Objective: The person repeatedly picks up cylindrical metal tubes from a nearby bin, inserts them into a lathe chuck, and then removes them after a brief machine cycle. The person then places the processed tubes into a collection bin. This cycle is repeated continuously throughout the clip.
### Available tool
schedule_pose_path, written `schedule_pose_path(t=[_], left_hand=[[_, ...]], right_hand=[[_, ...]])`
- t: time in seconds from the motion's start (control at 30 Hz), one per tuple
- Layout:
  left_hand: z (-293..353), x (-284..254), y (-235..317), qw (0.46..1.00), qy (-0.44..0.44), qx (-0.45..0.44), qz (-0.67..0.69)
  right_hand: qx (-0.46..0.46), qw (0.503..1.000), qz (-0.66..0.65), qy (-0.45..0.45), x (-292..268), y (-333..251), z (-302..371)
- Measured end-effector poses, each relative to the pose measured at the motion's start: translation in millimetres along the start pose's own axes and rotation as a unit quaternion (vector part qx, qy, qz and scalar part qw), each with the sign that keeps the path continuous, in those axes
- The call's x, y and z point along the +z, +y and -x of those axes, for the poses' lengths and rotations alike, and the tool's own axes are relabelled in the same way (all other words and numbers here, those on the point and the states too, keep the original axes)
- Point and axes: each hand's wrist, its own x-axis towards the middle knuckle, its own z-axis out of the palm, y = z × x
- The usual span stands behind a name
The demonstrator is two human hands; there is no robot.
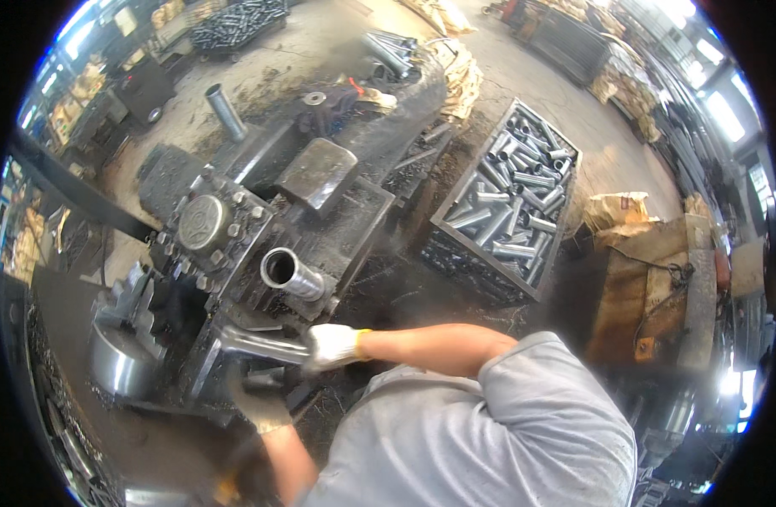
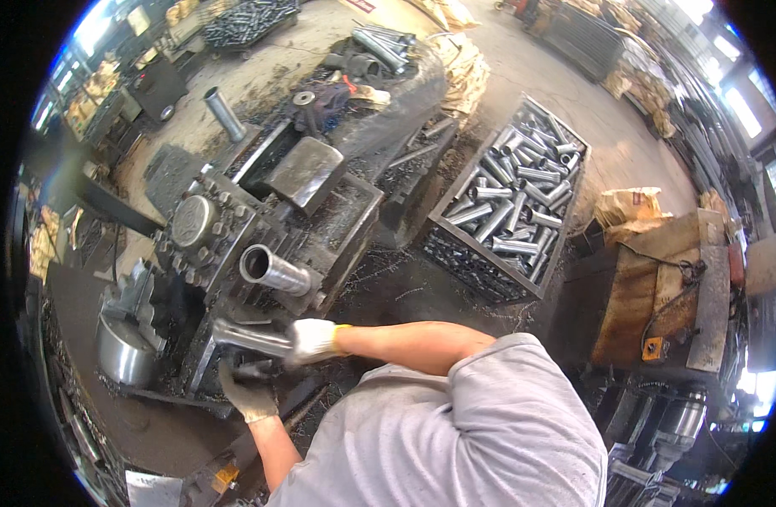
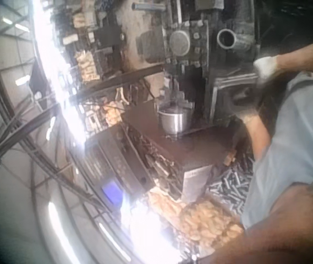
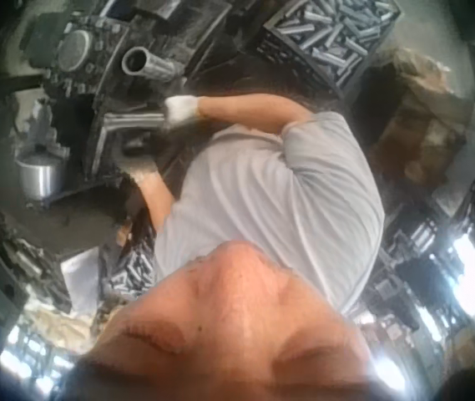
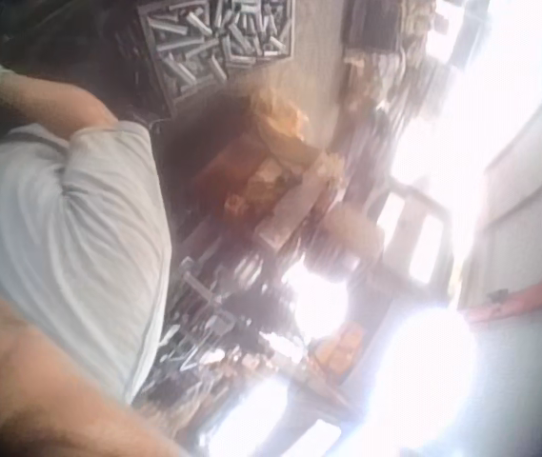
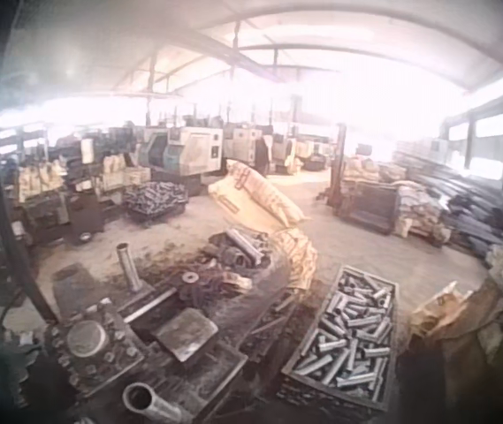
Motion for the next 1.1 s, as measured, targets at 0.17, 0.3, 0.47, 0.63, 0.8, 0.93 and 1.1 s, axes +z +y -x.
schedule_pose_path(t=[0.17, 0.3, 0.47, 0.63, 0.8, 0.93, 1.1], left_hand=[[-17.6, -33.8, 5.9, 1.000, -0.006, 0.009, -0.007], [-27.3, -46.3, 11.8, 0.999, 0.012, 0.003, -0.038], [-9.7, -22.6, 14.4, 0.997, -0.006, 0.043, -0.069], [14.6, -3.8, 14.5, 0.972, 0.013, 0.080, -0.221], [17.5, -12.6, 8.6, 0.955, 0.033, 0.103, -0.275], [20.5, -7.4, 4.8, 0.992, -0.001, 0.032, -0.119], [55.1, 9.7, 4.5, 0.986, -0.105, -0.107, 0.075]], right_hand=[[0.122, 0.992, -0.009, 0.042, -62.4, 137.7, 149.7], [0.371, 0.852, -0.220, 0.295, -99.6, 270.0, 225.7], [0.371, 0.677, -0.198, 0.604, -210.1, 400.1, 181.1], [0.430, 0.728, -0.030, 0.534, -310.5, 445.0, 165.2], [0.009, 0.860, 0.100, 0.501, -256.2, 245.2, 120.0], [-0.240, 0.937, 0.057, 0.247, -161.1, 56.4, 55.6], [-0.098, 0.955, 0.180, 0.216, -103.4, -55.8, -12.1]])
